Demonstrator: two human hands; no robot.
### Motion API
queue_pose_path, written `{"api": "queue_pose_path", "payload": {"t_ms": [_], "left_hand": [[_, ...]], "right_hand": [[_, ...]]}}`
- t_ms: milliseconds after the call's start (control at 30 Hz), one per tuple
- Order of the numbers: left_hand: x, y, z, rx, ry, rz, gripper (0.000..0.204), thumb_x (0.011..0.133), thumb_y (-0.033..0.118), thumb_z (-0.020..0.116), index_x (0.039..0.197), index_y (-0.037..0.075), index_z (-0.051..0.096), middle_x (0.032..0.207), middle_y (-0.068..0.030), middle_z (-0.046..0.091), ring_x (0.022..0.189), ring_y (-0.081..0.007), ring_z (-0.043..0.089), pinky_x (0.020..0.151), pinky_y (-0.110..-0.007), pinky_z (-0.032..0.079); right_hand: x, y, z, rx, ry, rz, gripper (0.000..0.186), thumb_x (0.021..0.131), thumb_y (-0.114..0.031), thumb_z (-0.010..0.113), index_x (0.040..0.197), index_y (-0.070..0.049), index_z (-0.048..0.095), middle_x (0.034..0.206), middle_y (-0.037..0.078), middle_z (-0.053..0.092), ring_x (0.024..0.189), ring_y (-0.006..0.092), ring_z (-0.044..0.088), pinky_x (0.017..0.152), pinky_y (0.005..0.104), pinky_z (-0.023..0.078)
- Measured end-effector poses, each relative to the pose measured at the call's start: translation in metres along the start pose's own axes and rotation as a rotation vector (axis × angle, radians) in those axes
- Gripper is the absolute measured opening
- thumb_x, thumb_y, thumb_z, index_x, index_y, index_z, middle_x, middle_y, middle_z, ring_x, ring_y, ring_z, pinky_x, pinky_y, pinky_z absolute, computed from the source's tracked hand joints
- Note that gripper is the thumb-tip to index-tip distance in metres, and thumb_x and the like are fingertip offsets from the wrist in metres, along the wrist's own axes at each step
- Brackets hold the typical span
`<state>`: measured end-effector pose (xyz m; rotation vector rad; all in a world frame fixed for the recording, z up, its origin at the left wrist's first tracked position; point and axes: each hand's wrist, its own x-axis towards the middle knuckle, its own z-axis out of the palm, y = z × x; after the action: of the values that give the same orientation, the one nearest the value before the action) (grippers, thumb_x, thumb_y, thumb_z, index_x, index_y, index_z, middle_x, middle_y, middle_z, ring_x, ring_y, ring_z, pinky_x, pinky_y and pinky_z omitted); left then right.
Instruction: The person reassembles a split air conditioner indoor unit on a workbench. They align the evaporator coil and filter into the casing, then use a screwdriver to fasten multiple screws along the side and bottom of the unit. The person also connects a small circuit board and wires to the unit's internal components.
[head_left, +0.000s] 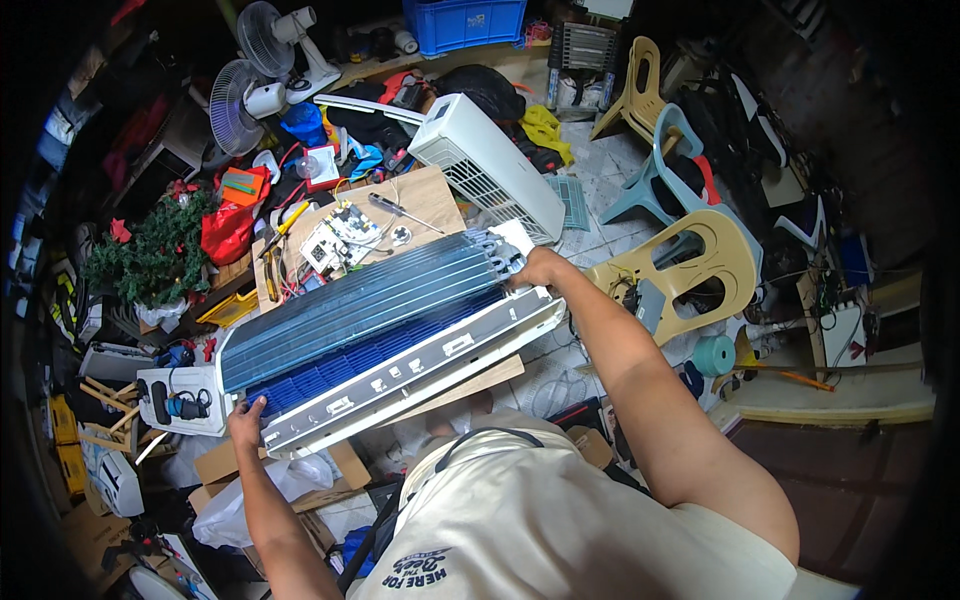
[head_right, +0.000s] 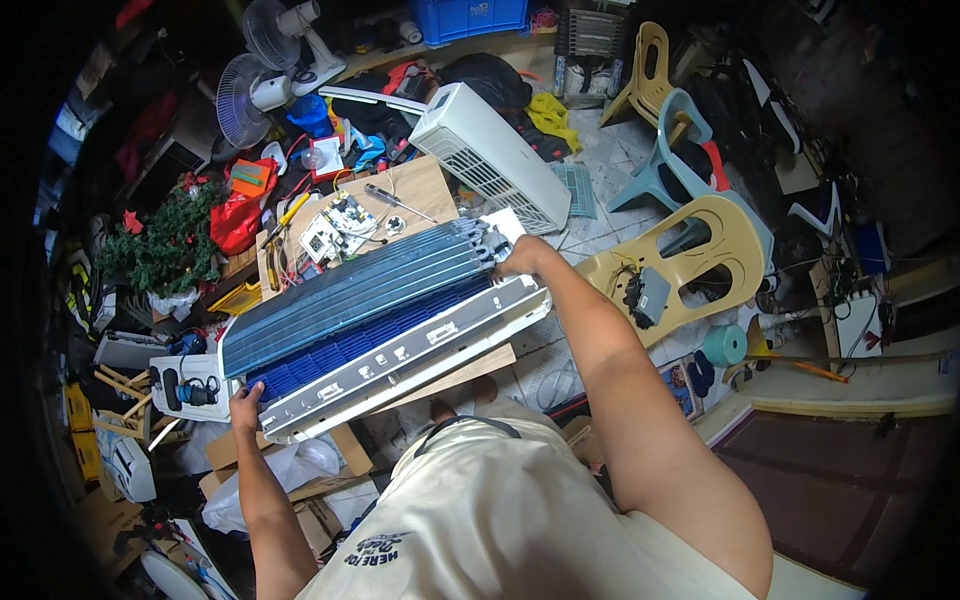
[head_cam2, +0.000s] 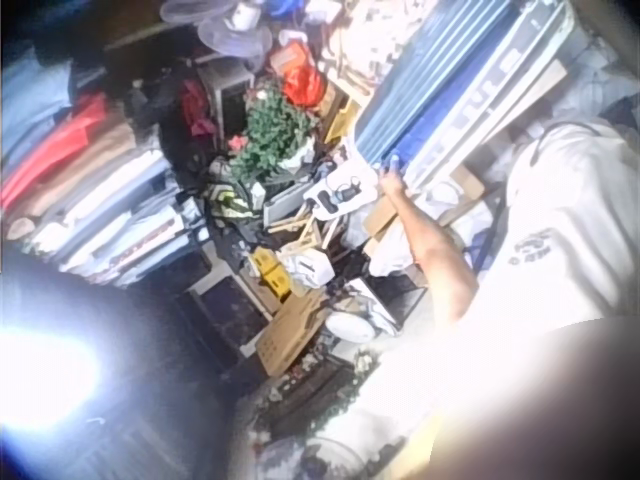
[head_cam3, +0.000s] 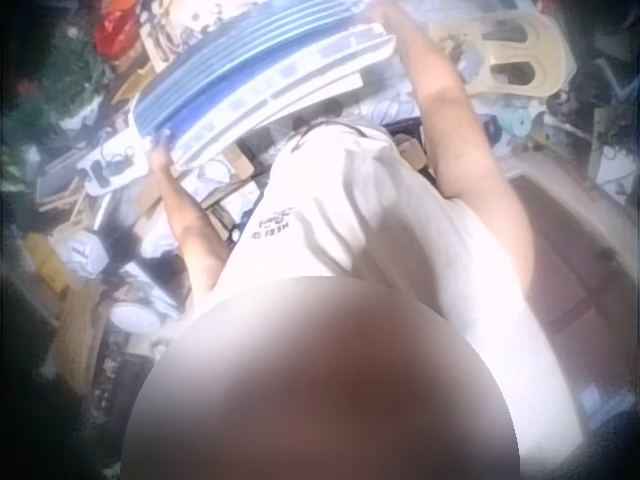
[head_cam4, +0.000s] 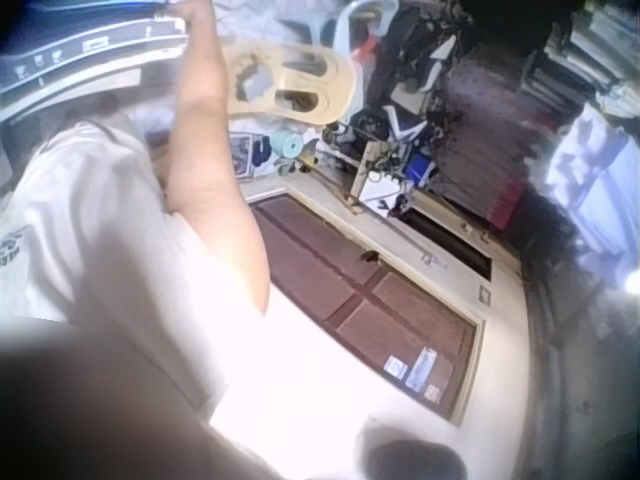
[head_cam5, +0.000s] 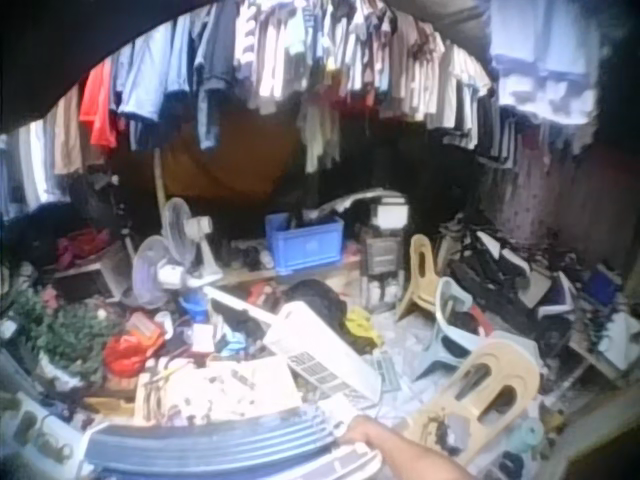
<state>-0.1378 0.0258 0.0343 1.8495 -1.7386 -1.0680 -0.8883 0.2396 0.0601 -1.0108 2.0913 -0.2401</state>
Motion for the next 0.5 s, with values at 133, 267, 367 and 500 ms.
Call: {"api": "queue_pose_path", "payload": {"t_ms": [133,267,367,500], "left_hand": [[0.003,0.005,-0.002,0.123,-0.064,-0.091,0.048,0.088,0.041,0.090,0.097,-0.005,0.080,0.078,-0.0073,0.071,0.070,-0.0146,0.060,0.067,-0.034,0.050],[0.006,0.006,-0.002,0.145,-0.078,-0.130,0.051,0.087,0.037,0.091,0.105,-0.009,0.079,0.087,-0.0115,0.077,0.074,-0.0162,0.066,0.070,-0.034,0.053],[0.006,0.005,0.001,0.086,-0.066,-0.155,0.055,0.086,0.033,0.091,0.114,-0.012,0.077,0.096,-0.0146,0.079,0.078,-0.0190,0.070,0.072,-0.034,0.055],[0.003,0.008,0.003,0.040,-0.070,-0.158,0.058,0.085,0.031,0.092,0.118,-0.014,0.075,0.100,-0.0158,0.080,0.082,-0.0221,0.072,0.075,-0.035,0.057]], "right_hand": [[0.006,0.004,0.001,-0.002,-0.002,-0.022,0.084,0.064,-0.058,0.101,0.094,0.017,0.075,0.092,0.025,0.077,0.077,0.0333,0.073,0.073,0.0448,0.060],[0.006,0.004,0.001,0.014,-0.034,0.022,0.085,0.064,-0.058,0.100,0.092,0.018,0.074,0.091,0.026,0.076,0.073,0.0338,0.073,0.069,0.0455,0.061],[0.001,0.000,-0.001,0.024,-0.057,0.066,0.082,0.065,-0.054,0.101,0.092,0.018,0.073,0.090,0.030,0.075,0.066,0.0338,0.073,0.059,0.0460,0.062],[-0.006,-0.009,-0.006,0.043,-0.081,0.080,0.083,0.066,-0.054,0.100,0.095,0.019,0.073,0.084,0.031,0.074,0.063,0.0361,0.074,0.055,0.0475,0.060]]}}
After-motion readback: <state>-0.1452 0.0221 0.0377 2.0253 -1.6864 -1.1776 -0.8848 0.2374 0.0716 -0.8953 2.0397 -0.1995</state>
